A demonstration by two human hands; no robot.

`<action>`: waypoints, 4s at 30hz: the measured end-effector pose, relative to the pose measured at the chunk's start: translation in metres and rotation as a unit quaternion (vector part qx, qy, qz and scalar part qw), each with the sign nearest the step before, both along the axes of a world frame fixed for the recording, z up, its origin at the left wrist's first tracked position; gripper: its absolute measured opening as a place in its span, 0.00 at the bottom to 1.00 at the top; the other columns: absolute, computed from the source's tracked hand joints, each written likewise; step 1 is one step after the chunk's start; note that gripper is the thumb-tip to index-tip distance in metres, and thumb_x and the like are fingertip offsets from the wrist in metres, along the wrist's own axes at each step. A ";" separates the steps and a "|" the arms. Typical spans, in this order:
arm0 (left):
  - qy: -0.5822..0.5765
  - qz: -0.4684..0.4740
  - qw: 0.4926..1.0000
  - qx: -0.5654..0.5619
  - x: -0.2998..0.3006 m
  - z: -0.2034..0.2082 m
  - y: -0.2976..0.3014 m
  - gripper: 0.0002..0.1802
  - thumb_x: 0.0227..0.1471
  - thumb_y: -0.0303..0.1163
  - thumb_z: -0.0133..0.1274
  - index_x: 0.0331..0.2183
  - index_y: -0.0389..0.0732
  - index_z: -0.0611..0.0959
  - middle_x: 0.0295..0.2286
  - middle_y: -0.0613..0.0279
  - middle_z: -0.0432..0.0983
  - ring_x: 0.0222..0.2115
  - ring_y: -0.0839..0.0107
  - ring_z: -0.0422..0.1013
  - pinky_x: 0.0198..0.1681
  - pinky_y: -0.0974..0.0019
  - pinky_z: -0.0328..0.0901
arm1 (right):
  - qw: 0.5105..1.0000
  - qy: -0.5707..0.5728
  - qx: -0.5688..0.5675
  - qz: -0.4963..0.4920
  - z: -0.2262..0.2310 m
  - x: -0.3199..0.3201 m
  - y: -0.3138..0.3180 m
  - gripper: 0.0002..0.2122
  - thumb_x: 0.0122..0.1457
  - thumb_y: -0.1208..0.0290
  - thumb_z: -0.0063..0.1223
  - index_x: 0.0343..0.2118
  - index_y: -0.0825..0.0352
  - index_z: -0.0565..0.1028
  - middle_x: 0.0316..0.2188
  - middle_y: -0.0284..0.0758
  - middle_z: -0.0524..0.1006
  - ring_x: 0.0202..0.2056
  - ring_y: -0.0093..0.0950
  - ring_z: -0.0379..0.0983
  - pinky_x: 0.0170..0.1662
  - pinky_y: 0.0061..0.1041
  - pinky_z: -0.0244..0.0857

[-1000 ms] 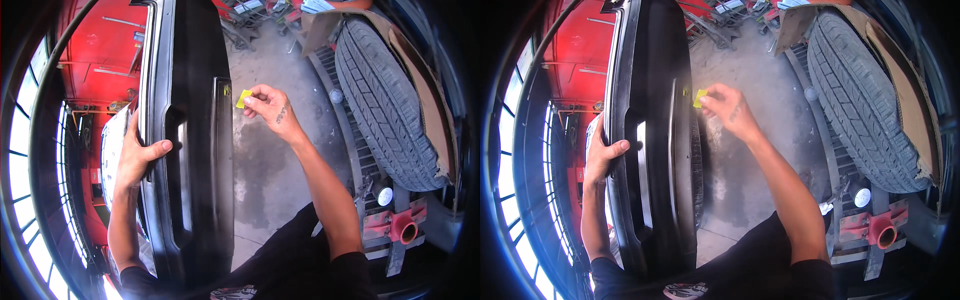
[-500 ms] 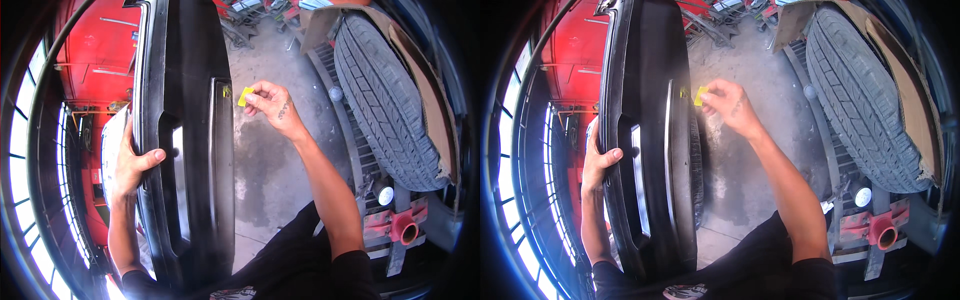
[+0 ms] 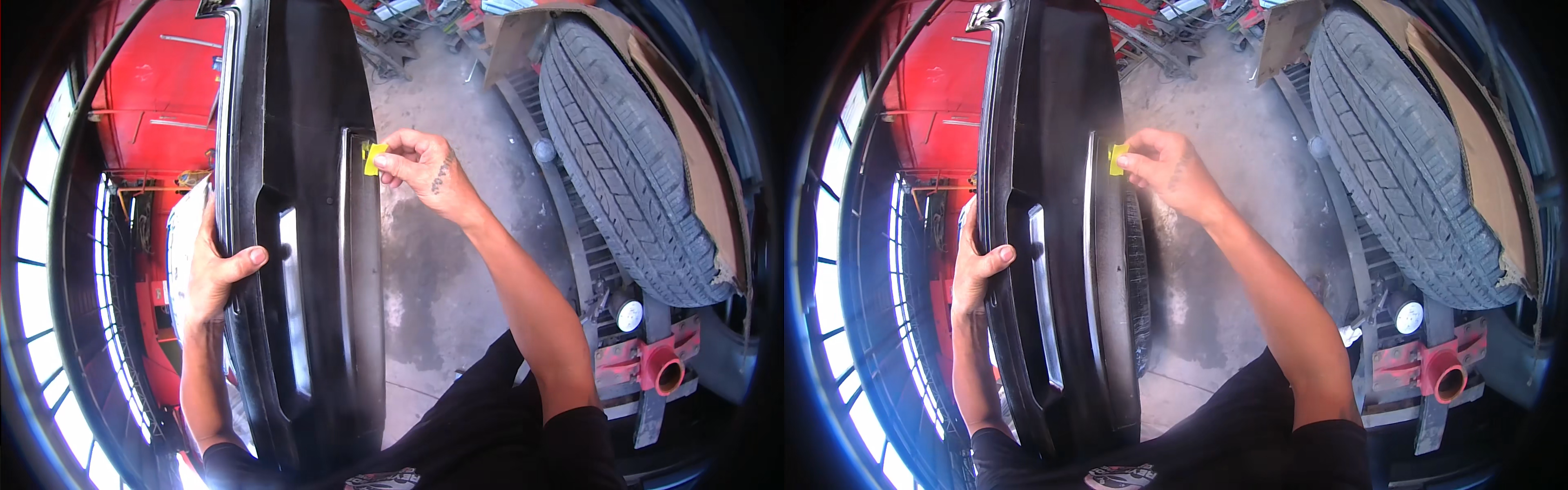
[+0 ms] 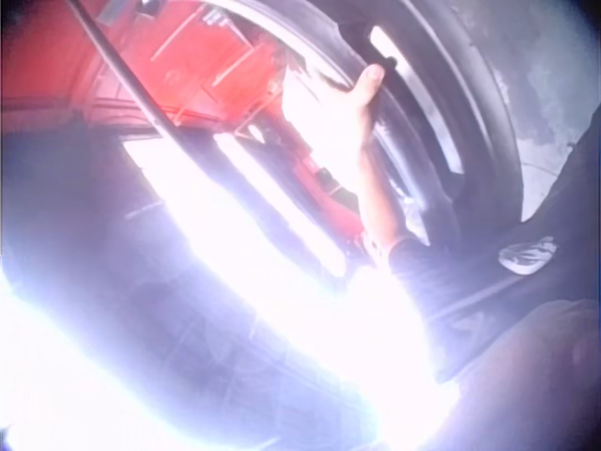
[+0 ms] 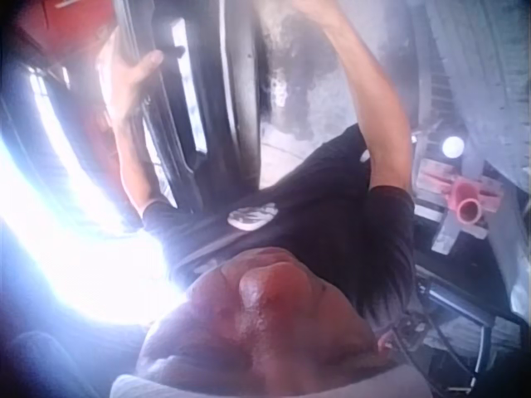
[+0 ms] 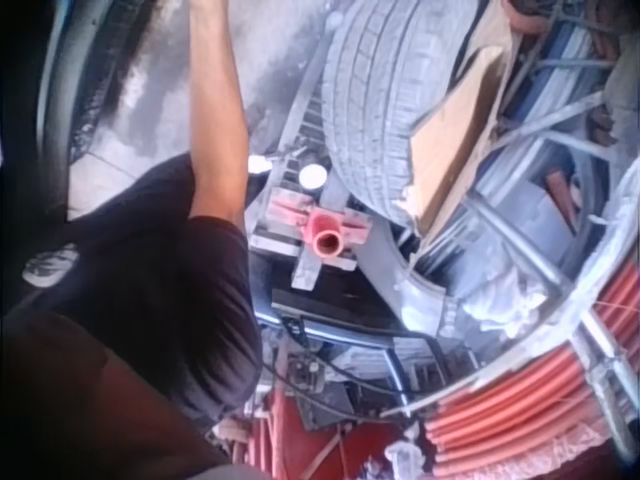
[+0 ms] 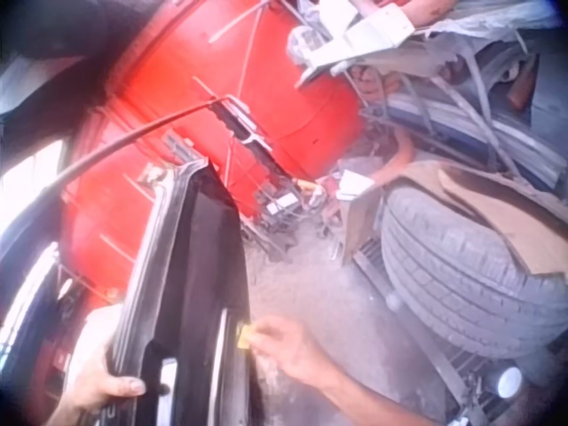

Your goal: The person mixes black paint in a small container and pours it into a spray gun. They then apply masking tape to a black car bumper and spray paint the surface with the spray gun.

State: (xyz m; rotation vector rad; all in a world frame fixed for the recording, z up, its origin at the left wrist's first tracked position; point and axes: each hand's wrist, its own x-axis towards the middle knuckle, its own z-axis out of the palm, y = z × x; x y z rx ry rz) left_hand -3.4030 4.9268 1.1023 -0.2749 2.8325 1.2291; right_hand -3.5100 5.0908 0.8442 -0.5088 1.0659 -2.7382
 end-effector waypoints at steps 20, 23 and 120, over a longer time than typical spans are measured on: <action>-0.001 0.009 1.000 -0.008 0.000 0.002 0.004 0.61 0.32 0.40 0.78 0.65 0.35 0.67 0.50 0.57 0.77 0.49 0.67 0.75 0.56 0.62 0.70 | 0.987 0.005 0.136 -0.085 0.008 0.005 -0.008 0.10 0.62 0.68 0.61 0.38 0.71 0.80 0.29 0.36 0.82 0.32 0.22 0.76 0.39 0.27 0.70; -0.005 0.011 1.000 -0.011 0.001 0.002 0.002 0.59 0.32 0.39 0.77 0.65 0.35 0.68 0.50 0.57 0.76 0.49 0.67 0.75 0.56 0.63 0.70 | 0.984 -0.013 0.146 -0.096 0.014 0.008 -0.008 0.09 0.61 0.69 0.63 0.35 0.71 0.80 0.26 0.34 0.81 0.29 0.20 0.75 0.36 0.25 0.69; 0.037 -0.027 0.994 -0.103 0.009 0.001 -0.012 0.59 0.32 0.46 0.75 0.64 0.34 0.69 0.49 0.58 0.76 0.49 0.68 0.74 0.56 0.63 0.68 | 0.940 -0.109 -0.296 0.132 0.006 0.043 -0.022 0.28 0.65 0.67 0.61 0.65 0.70 0.65 0.53 0.37 0.77 0.55 0.25 0.71 0.59 0.29 0.62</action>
